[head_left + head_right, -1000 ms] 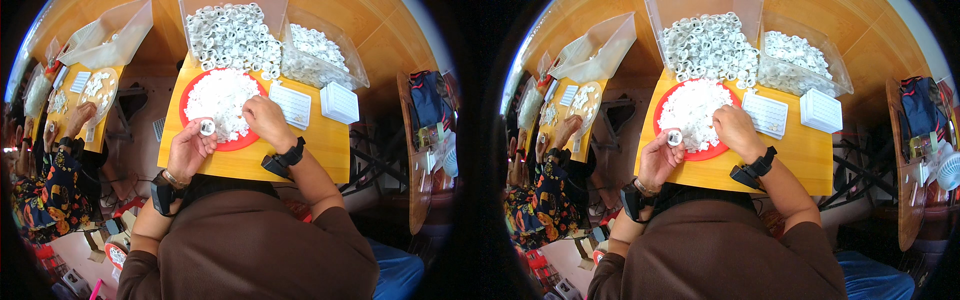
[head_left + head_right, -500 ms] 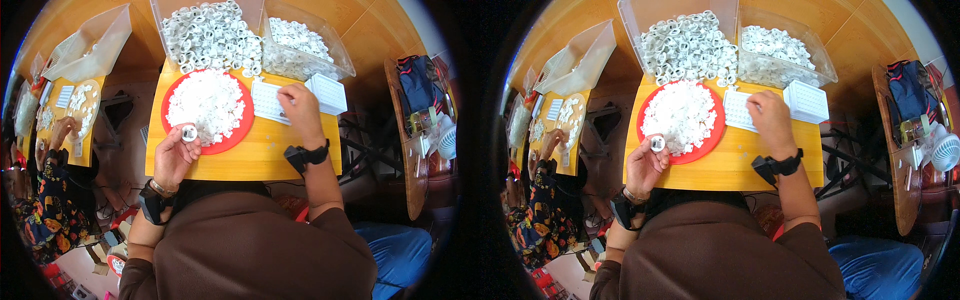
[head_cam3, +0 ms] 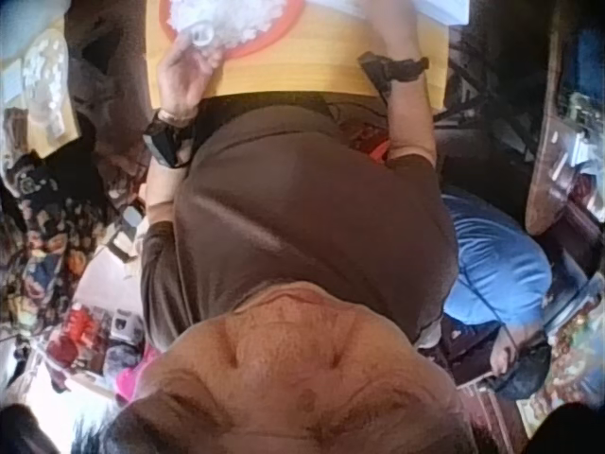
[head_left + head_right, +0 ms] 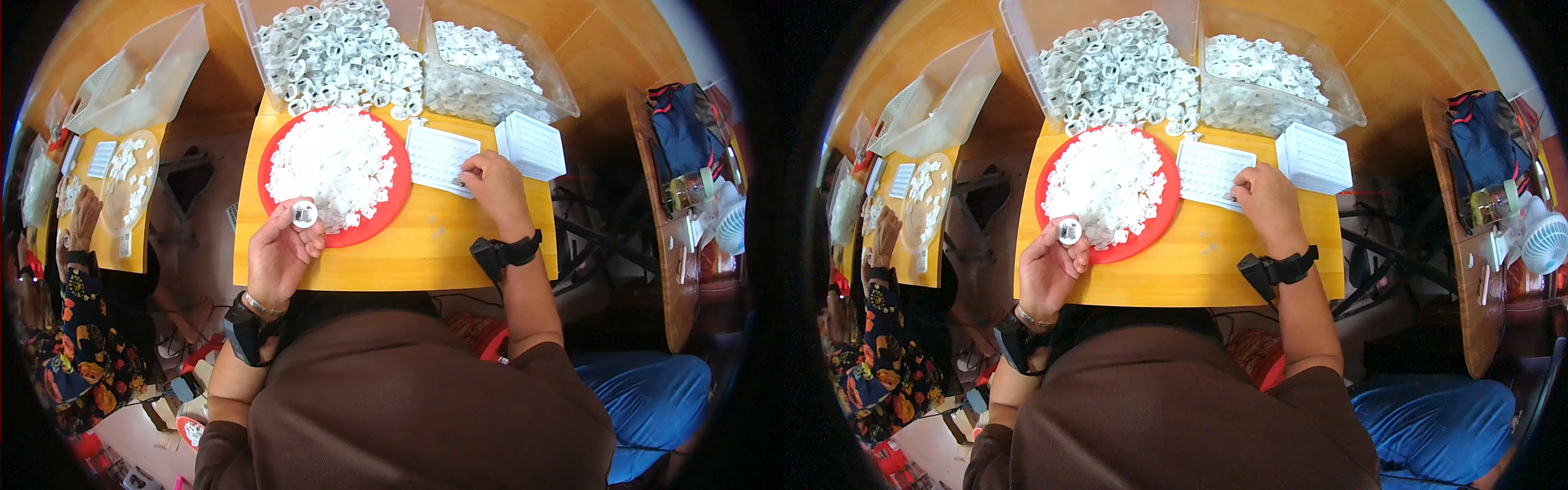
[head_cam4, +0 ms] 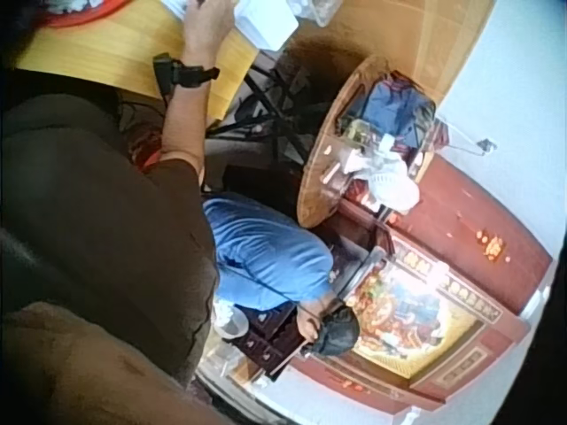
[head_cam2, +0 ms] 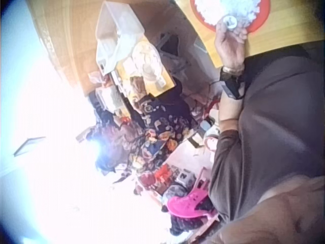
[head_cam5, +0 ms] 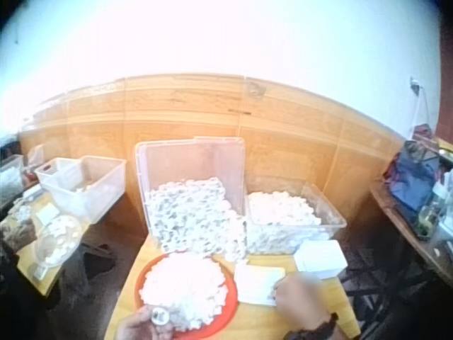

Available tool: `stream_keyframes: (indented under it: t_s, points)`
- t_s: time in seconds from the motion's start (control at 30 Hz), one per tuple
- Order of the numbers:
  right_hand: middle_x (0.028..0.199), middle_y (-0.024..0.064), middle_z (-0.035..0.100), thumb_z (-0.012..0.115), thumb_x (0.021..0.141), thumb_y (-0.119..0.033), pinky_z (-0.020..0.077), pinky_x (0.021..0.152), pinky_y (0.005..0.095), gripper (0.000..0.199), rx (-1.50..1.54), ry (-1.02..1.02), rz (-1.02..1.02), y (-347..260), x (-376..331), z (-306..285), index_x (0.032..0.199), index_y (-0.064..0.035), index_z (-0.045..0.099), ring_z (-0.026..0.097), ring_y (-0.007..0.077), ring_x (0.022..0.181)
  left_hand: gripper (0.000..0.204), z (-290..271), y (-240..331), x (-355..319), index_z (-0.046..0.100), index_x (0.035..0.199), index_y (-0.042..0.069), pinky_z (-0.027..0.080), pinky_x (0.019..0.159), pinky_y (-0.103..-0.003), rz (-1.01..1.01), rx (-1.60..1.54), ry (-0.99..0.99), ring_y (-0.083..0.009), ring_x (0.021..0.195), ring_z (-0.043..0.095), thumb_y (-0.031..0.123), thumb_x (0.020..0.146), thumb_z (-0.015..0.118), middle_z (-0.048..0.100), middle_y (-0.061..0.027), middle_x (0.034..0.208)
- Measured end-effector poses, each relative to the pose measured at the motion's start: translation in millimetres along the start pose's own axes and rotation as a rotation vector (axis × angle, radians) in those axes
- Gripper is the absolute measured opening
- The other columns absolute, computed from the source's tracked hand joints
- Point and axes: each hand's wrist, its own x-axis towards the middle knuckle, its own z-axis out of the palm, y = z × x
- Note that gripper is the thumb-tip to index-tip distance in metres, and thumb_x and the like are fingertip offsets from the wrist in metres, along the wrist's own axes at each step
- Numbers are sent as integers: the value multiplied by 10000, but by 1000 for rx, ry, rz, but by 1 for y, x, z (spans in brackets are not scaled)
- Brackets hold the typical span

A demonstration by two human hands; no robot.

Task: Manually assembling small white plastic components into larger circular housings.

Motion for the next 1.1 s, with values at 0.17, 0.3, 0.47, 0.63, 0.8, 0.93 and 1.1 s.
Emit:
stream_keyframes:
  t_s: [0.17, 0.3, 0.47, 0.63, 0.8, 0.93, 1.1]
  points:
    - [800, 114, 629, 688, 738, -115, 495, 676, 381, 116, 80, -47, 50, 0, 3, -3, 832, -48, 689, 620, 296, 766, 284, -3, -1, 3, 508, 1141, 2, 504, 639, -289, 4, 0, -17, -223, 691, 625, 217, 983, 412, 647, -167, 869]
    - [802, 113, 623, 669, 754, -96, 485, 690, 381, 73, -32, -16, -38, -7, 3, -6, 799, -39, 670, 608, 293, 789, 270, -4, -2, 3, 504, 1135, 4, 521, 641, -287, 8, -18, -45, -218, 694, 630, 205, 979, 414, 650, -174, 874]
    - [800, 114, 617, 655, 778, -86, 481, 698, 368, 70, 11, 68, -24, -13, 1, -7, 808, -22, 652, 602, 283, 787, 295, 0, -5, -1, 499, 1156, -4, 516, 683, -316, -45, -46, -47, -232, 709, 619, 219, 980, 418, 643, -191, 899]
    - [864, 115, 646, 638, 802, -27, 493, 726, 303, 68, 520, 78, -73, -66, -1, -13, 865, -7, 656, 634, 224, 819, 272, 9, -9, -2, 486, 1131, -4, 531, 700, -298, -28, -22, -115, -224, 736, 626, 215, 976, 444, 639, -194, 937]
    - [879, 99, 648, 680, 753, 9, 502, 722, 323, 95, 669, 88, -427, -137, -21, 9, 835, -22, 642, 629, 239, 819, 241, 24, -9, -9, 503, 1120, -6, 530, 699, -283, 12, 45, -141, -206, 765, 645, 179, 974, 451, 648, -182, 945]
    - [894, 84, 634, 693, 734, 5, 496, 685, 351, 121, 608, 122, -525, -155, -28, 22, 825, -46, 632, 607, 264, 811, 219, 28, -10, -13, 502, 1099, -3, 523, 689, -271, 30, 78, -148, -191, 763, 642, 171, 970, 470, 639, -148, 918]
    - [886, 76, 632, 688, 712, 13, 497, 679, 354, 131, 493, 171, -571, -156, -29, 21, 802, -45, 613, 601, 267, 795, 194, 31, -13, -16, 507, 1083, 5, 513, 675, -258, 33, 134, -115, -171, 748, 631, 159, 966, 482, 621, -109, 888]
